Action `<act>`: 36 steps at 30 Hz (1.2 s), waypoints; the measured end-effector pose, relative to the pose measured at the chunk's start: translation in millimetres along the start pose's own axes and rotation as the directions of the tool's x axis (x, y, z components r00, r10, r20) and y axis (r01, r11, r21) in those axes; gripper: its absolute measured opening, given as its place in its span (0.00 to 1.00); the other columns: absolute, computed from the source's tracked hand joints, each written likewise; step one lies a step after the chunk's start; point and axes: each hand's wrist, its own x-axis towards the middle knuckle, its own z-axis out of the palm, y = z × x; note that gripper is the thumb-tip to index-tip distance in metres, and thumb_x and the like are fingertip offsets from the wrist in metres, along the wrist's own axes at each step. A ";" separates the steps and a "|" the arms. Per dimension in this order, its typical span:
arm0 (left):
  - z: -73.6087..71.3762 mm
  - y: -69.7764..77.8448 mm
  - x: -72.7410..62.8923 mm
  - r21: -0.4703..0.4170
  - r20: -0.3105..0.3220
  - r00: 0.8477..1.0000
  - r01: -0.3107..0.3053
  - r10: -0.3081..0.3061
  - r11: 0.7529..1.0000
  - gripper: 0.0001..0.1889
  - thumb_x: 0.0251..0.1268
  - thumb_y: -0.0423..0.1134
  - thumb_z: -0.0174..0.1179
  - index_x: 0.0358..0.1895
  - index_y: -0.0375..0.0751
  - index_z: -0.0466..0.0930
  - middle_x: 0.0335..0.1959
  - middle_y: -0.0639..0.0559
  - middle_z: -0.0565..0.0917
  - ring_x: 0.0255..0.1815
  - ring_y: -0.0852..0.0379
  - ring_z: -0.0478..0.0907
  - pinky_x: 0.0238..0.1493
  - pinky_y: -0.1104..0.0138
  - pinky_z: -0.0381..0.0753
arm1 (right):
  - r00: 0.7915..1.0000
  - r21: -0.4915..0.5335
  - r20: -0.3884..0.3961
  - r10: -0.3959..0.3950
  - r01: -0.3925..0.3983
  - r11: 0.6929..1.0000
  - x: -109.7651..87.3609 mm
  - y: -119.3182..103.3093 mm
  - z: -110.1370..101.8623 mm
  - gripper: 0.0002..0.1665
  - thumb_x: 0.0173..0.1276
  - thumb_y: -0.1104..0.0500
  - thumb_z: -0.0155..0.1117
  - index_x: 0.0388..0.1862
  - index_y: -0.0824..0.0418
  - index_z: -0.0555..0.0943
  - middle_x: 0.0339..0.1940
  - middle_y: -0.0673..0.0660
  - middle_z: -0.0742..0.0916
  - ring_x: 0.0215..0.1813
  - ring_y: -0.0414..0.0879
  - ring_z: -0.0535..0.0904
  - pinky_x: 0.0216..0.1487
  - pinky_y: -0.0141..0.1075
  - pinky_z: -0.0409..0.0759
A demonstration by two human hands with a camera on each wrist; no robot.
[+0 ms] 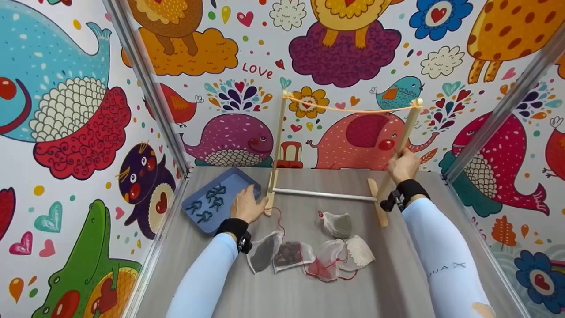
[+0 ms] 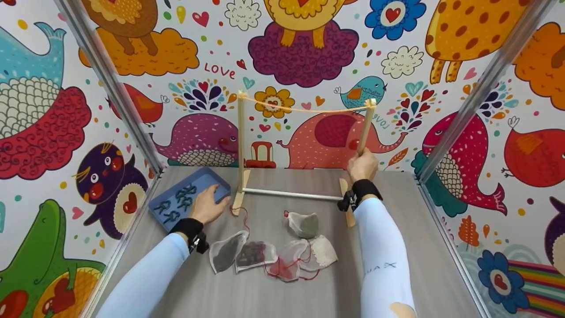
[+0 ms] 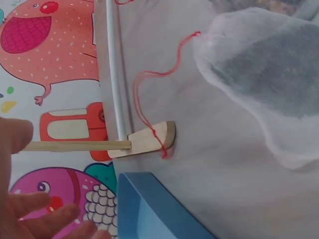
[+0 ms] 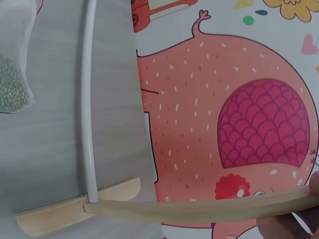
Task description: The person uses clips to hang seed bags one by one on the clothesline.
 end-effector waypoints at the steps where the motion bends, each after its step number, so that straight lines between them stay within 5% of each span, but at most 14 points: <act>1: 0.0 -2.4 -0.4 -0.001 0.006 1.000 0.004 -0.004 1.000 0.37 0.81 0.54 0.65 0.82 0.33 0.72 0.76 0.27 0.81 0.78 0.27 0.78 0.78 0.37 0.79 | 1.000 0.001 0.006 -0.004 0.004 1.000 -0.4 -1.2 0.7 0.21 0.87 0.60 0.54 0.65 0.69 0.87 0.59 0.73 0.92 0.62 0.68 0.88 0.67 0.60 0.86; 12: -9.8 -31.0 1.7 0.030 0.029 0.999 0.045 -0.046 0.999 0.39 0.82 0.53 0.64 0.83 0.28 0.69 0.79 0.23 0.77 0.80 0.23 0.74 0.82 0.35 0.74 | 0.999 -0.001 0.035 -0.025 0.025 1.000 -5.9 -6.3 9.7 0.22 0.89 0.57 0.53 0.65 0.67 0.87 0.56 0.71 0.93 0.55 0.64 0.89 0.57 0.54 0.88; 19: -23.8 -58.6 10.2 0.111 0.033 0.993 0.107 -0.111 0.988 0.37 0.83 0.51 0.62 0.82 0.27 0.69 0.78 0.22 0.77 0.79 0.21 0.74 0.80 0.32 0.75 | 0.987 -0.006 0.159 -0.010 0.011 1.000 -15.4 15.9 12.2 0.30 0.85 0.49 0.62 0.71 0.72 0.82 0.63 0.76 0.90 0.63 0.70 0.89 0.67 0.60 0.88; 23: -32.5 -78.8 14.0 0.122 0.047 0.983 0.170 -0.177 0.978 0.36 0.84 0.50 0.59 0.82 0.26 0.68 0.78 0.21 0.75 0.80 0.19 0.72 0.80 0.31 0.74 | 0.957 -0.085 0.286 0.048 -0.025 0.996 -27.6 32.0 15.5 0.34 0.80 0.46 0.67 0.69 0.74 0.83 0.62 0.76 0.91 0.62 0.68 0.89 0.65 0.57 0.89; 29: -45.2 -106.5 13.2 0.090 0.091 0.949 0.293 -0.301 0.952 0.36 0.86 0.48 0.56 0.85 0.27 0.64 0.82 0.19 0.69 0.83 0.17 0.67 0.83 0.31 0.69 | 0.880 -0.238 0.448 0.159 -0.054 0.970 -44.4 40.5 19.8 0.32 0.73 0.44 0.71 0.54 0.74 0.85 0.41 0.65 0.91 0.40 0.55 0.86 0.36 0.41 0.86; 32: -46.7 -116.8 8.7 0.079 0.125 0.944 0.296 -0.304 0.952 0.36 0.87 0.47 0.55 0.86 0.27 0.61 0.83 0.18 0.65 0.84 0.17 0.64 0.85 0.30 0.67 | 0.842 -0.250 0.503 0.193 -0.072 0.966 -50.8 39.3 24.2 0.32 0.72 0.45 0.71 0.55 0.75 0.83 0.39 0.61 0.87 0.42 0.56 0.87 0.39 0.43 0.92; 36: -42.2 -127.2 0.2 0.122 0.170 0.943 0.269 -0.287 0.955 0.35 0.86 0.44 0.54 0.87 0.28 0.60 0.84 0.16 0.62 0.84 0.14 0.61 0.86 0.28 0.63 | 0.822 -0.247 0.539 0.182 -0.052 0.968 -59.1 37.2 34.2 0.34 0.73 0.45 0.75 0.57 0.75 0.83 0.47 0.64 0.88 0.51 0.60 0.89 0.50 0.49 0.96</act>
